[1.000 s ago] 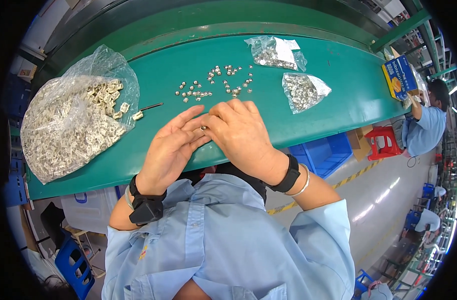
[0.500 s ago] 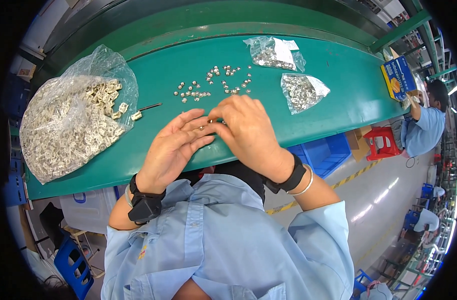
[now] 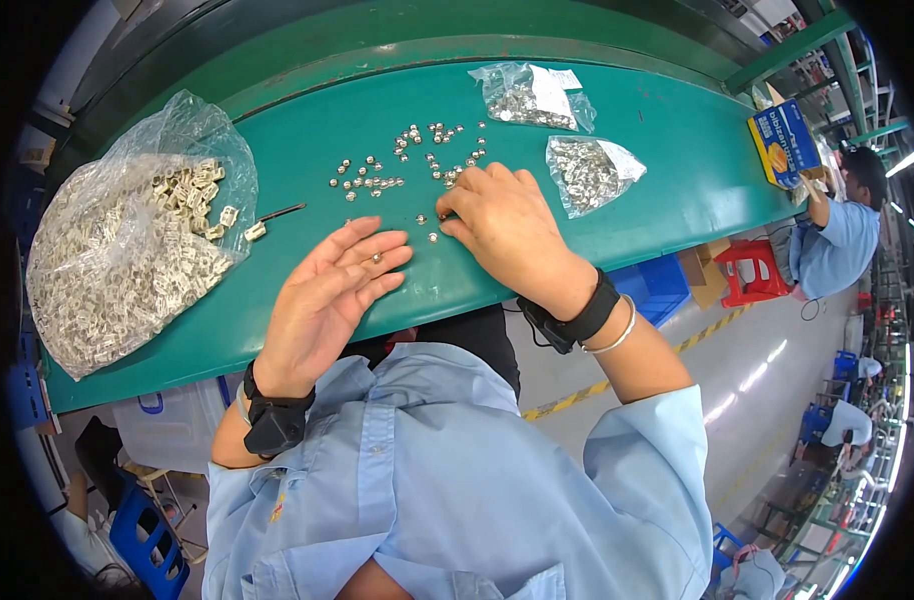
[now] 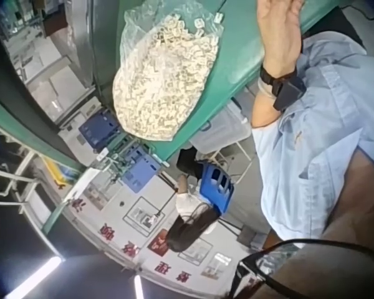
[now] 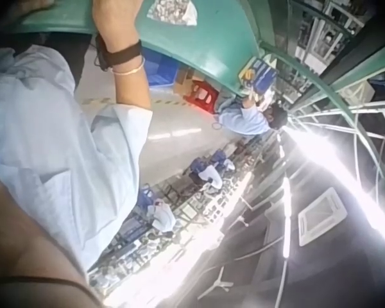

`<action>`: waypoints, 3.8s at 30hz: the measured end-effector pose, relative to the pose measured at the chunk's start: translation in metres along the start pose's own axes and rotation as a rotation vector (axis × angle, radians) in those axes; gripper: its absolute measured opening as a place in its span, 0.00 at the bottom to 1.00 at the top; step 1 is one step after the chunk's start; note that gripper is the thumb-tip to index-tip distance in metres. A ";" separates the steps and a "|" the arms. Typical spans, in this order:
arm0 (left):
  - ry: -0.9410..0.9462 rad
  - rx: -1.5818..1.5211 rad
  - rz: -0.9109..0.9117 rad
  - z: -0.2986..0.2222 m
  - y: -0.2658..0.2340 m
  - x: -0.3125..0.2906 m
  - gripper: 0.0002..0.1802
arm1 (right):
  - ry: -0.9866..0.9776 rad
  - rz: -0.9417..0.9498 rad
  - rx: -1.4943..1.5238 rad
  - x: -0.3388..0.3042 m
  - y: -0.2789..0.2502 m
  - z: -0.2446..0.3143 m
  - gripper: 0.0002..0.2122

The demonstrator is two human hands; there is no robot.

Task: The person picks up a white plastic component and a small metal piece by hand, then uses a thin metal tool to press the metal piece into the plastic component. They repeat this process, assembling several units one at a time on the green work surface.

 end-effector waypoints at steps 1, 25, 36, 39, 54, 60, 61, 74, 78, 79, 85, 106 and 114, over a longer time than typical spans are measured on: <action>-0.003 -0.008 0.000 0.000 0.001 -0.001 0.26 | -0.017 0.005 -0.013 0.000 0.001 0.002 0.07; 0.029 -0.005 -0.021 0.001 -0.002 -0.006 0.29 | 0.042 -0.090 0.065 -0.003 0.002 -0.007 0.04; 0.014 -0.049 0.028 0.005 0.006 -0.004 0.29 | -0.095 -0.141 0.123 -0.008 -0.008 0.054 0.07; -0.004 -0.046 0.052 0.007 0.008 -0.005 0.30 | -0.098 -0.122 0.056 -0.009 -0.001 0.062 0.08; 0.020 0.256 -0.039 -0.004 -0.002 -0.012 0.27 | 0.107 -0.172 0.057 -0.011 -0.012 -0.035 0.03; 0.017 0.249 -0.054 -0.001 -0.007 -0.013 0.25 | 0.051 -0.017 -0.075 -0.011 -0.008 -0.027 0.03; 0.014 0.247 -0.058 0.000 -0.008 -0.013 0.24 | 0.038 0.004 -0.077 -0.013 -0.009 -0.028 0.04; 0.019 0.167 -0.036 0.002 -0.016 -0.014 0.16 | 0.015 0.048 -0.058 0.031 -0.009 -0.030 0.05; 0.000 0.150 0.000 0.001 -0.016 -0.013 0.16 | 0.019 0.036 -0.033 0.033 -0.006 -0.031 0.05; 0.001 0.147 0.004 0.001 -0.016 -0.013 0.16 | 0.034 0.027 -0.014 0.032 -0.007 -0.032 0.05; -0.003 0.148 0.010 0.001 -0.018 -0.012 0.16 | 0.225 0.018 0.420 0.016 -0.017 -0.040 0.06; 0.034 0.163 -0.014 0.003 -0.019 -0.012 0.15 | 0.245 0.059 0.160 -0.020 -0.014 -0.052 0.05; 0.030 0.156 -0.004 0.003 -0.020 -0.013 0.14 | 0.250 0.083 0.045 0.014 -0.014 -0.055 0.06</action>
Point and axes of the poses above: each hand's wrist, its own x-axis towards the middle knuckle, its own y-axis out of the palm, z = x × y, the point moved 5 cm from there along x, towards the middle knuckle, and after that the axes turned 9 degrees about z, right-handed, at the moved point
